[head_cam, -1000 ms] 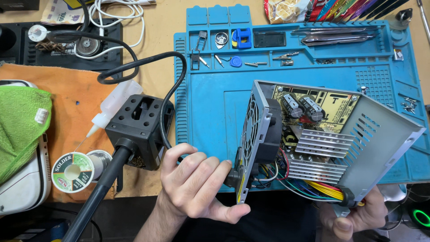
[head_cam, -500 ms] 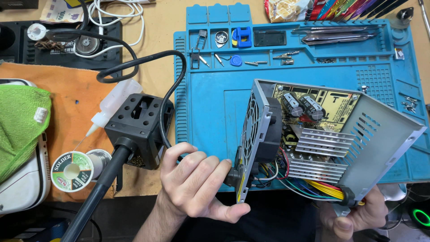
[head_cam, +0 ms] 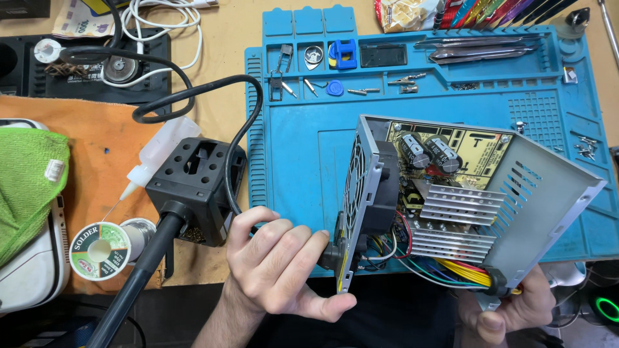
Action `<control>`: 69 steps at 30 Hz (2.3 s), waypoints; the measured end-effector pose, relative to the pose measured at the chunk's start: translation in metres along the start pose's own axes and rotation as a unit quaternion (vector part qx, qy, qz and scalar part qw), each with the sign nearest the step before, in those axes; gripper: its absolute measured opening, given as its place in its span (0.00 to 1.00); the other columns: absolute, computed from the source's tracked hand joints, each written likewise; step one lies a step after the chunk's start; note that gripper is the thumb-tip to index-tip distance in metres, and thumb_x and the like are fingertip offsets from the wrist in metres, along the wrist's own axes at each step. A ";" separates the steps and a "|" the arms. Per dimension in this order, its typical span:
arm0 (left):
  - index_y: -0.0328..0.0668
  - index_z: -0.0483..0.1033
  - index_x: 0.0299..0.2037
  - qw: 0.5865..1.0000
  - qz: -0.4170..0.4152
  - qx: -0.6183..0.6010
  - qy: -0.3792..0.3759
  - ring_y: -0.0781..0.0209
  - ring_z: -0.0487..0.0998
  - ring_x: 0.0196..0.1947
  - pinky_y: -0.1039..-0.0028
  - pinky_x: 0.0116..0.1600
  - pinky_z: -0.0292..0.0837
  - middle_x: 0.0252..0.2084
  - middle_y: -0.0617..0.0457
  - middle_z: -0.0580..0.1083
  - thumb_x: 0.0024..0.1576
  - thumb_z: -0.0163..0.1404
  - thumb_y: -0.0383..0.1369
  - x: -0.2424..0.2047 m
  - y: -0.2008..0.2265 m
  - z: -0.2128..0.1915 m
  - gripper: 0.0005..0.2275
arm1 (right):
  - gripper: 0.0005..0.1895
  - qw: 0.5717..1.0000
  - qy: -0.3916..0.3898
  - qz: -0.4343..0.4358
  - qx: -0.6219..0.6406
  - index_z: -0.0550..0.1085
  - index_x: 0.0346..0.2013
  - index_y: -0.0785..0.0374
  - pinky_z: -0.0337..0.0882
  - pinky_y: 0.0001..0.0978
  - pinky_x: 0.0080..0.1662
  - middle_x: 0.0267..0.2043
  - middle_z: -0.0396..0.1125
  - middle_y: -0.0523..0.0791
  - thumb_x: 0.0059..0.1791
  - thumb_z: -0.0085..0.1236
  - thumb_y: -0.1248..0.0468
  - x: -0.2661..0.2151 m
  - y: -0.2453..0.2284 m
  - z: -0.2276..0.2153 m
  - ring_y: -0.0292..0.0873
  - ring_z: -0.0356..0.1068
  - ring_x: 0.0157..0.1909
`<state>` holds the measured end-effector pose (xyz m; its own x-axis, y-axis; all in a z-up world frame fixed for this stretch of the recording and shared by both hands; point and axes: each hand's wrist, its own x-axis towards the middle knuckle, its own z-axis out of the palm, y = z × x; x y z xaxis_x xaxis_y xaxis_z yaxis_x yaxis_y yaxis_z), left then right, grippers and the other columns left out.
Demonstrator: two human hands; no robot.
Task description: The person holds a computer power supply unit over a blue workbench mat, rotates it to show different sides, and plugs a power cord into the unit's input socket. They then unplug the cord and continue to handle the unit.
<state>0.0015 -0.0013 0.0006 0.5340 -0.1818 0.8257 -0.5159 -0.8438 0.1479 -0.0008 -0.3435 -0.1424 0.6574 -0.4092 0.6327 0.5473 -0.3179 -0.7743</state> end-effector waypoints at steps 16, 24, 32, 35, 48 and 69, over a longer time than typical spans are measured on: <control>0.44 0.83 0.33 1.000 0.001 -0.001 0.000 0.60 0.75 0.29 0.63 0.44 0.73 0.29 0.56 0.76 0.68 0.38 0.60 -0.001 0.000 -0.001 0.30 | 0.50 1.000 0.011 -0.017 0.008 0.75 0.57 0.81 0.68 0.44 0.49 0.33 0.61 0.52 0.47 0.56 0.32 -0.003 0.016 -0.009 0.48 0.61 0.39; 0.44 0.83 0.33 1.000 -0.001 -0.005 -0.002 0.60 0.75 0.29 0.62 0.45 0.73 0.30 0.56 0.77 0.69 0.38 0.60 0.000 0.000 -0.001 0.30 | 0.51 0.996 0.031 -0.077 -0.023 0.73 0.46 0.82 0.55 0.44 0.42 0.26 0.55 0.52 0.50 0.52 0.27 0.002 0.024 -0.003 0.47 0.52 0.33; 0.44 0.83 0.33 1.000 0.001 -0.003 0.003 0.60 0.75 0.29 0.62 0.44 0.72 0.29 0.56 0.77 0.69 0.38 0.60 -0.001 -0.001 -0.001 0.30 | 0.50 0.997 0.025 -0.073 -0.002 0.74 0.48 0.81 0.55 0.43 0.43 0.27 0.56 0.51 0.51 0.53 0.28 0.003 0.025 -0.002 0.45 0.53 0.33; 0.44 0.83 0.33 1.000 0.003 -0.003 0.007 0.60 0.75 0.29 0.63 0.44 0.73 0.29 0.56 0.76 0.68 0.38 0.60 0.000 -0.001 -0.001 0.30 | 0.48 0.996 0.034 -0.075 0.016 0.74 0.48 0.80 0.58 0.44 0.44 0.27 0.56 0.51 0.49 0.55 0.29 0.002 0.024 -0.003 0.47 0.54 0.34; 0.46 0.84 0.31 0.999 -0.026 0.011 -0.038 0.58 0.74 0.29 0.60 0.46 0.72 0.26 0.57 0.77 0.65 0.38 0.61 -0.001 0.008 0.001 0.31 | 0.48 0.992 -0.043 -0.100 -0.071 0.71 0.36 0.83 0.56 0.45 0.35 0.23 0.58 0.54 0.50 0.47 0.30 0.007 0.005 -0.005 0.47 0.55 0.26; 0.47 0.84 0.31 0.999 -0.024 0.018 -0.035 0.58 0.74 0.29 0.59 0.46 0.72 0.26 0.57 0.77 0.64 0.39 0.63 -0.003 0.006 0.002 0.31 | 0.53 0.987 -0.054 -0.113 -0.101 0.71 0.35 0.82 0.55 0.43 0.33 0.22 0.58 0.53 0.52 0.41 0.24 0.007 0.004 -0.007 0.45 0.54 0.25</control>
<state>-0.0020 -0.0071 -0.0023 0.6036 -0.1750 0.7778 -0.4646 -0.8700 0.1648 0.0023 -0.3537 -0.1414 0.5878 -0.2176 0.7792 0.5795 -0.5588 -0.5932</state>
